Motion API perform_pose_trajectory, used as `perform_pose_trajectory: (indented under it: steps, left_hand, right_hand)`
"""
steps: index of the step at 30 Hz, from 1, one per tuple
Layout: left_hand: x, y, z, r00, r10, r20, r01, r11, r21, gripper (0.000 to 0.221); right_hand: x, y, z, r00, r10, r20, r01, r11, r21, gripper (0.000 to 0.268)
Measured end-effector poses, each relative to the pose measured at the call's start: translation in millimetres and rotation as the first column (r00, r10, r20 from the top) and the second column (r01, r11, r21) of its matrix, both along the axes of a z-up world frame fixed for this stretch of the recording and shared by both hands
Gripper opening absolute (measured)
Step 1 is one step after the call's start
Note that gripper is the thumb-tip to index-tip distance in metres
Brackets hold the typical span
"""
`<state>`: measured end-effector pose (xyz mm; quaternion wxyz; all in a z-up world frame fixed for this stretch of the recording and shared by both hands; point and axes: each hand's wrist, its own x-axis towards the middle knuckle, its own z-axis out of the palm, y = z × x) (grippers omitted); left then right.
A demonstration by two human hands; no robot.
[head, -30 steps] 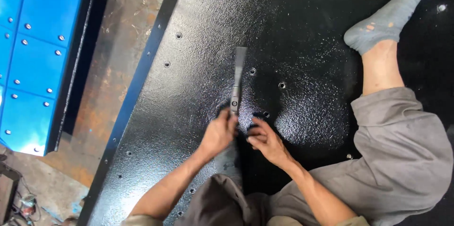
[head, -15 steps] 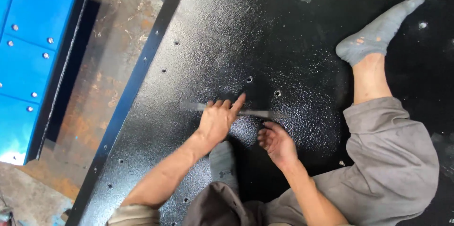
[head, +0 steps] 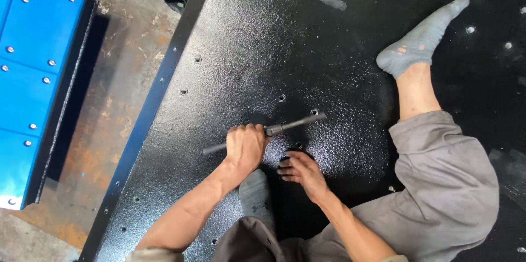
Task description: The person taps threads into holes on a large black metal plate using a manual tap wrench handle.
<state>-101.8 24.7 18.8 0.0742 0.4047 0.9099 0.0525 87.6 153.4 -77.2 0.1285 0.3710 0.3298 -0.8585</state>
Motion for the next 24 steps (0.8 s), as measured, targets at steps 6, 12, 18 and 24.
perform_pose_trajectory:
  steps: [6, 12, 18, 24]
  left_hand:
    - [-3.5, 21.2, 49.0, 0.896, 0.312, 0.316, -0.216, 0.928, -0.302, 0.047]
    - [-15.0, 6.4, 65.4, 0.992, 0.090, 0.085, -0.092, 0.996, 0.018, 0.027]
    - [-14.0, -10.3, 15.4, 0.949, -0.120, 0.293, 0.150, 0.985, -0.083, 0.055]
    - [17.5, -8.5, 4.1, 0.814, 0.338, 0.472, -0.381, 0.924, -0.005, 0.078]
  right_hand:
    - [-6.7, -6.5, 15.6, 0.996, 0.088, -0.008, -0.088, 0.996, 0.003, 0.046]
    - [1.1, 2.8, 2.0, 1.000, 0.002, -0.012, -0.004, 0.979, -0.204, 0.047]
    - [-5.9, -0.4, 4.1, 0.995, 0.095, 0.005, -0.094, 0.989, -0.115, 0.042]
    - [-42.1, -5.0, 34.1, 0.995, 0.094, 0.029, -0.097, 0.983, 0.154, 0.045]
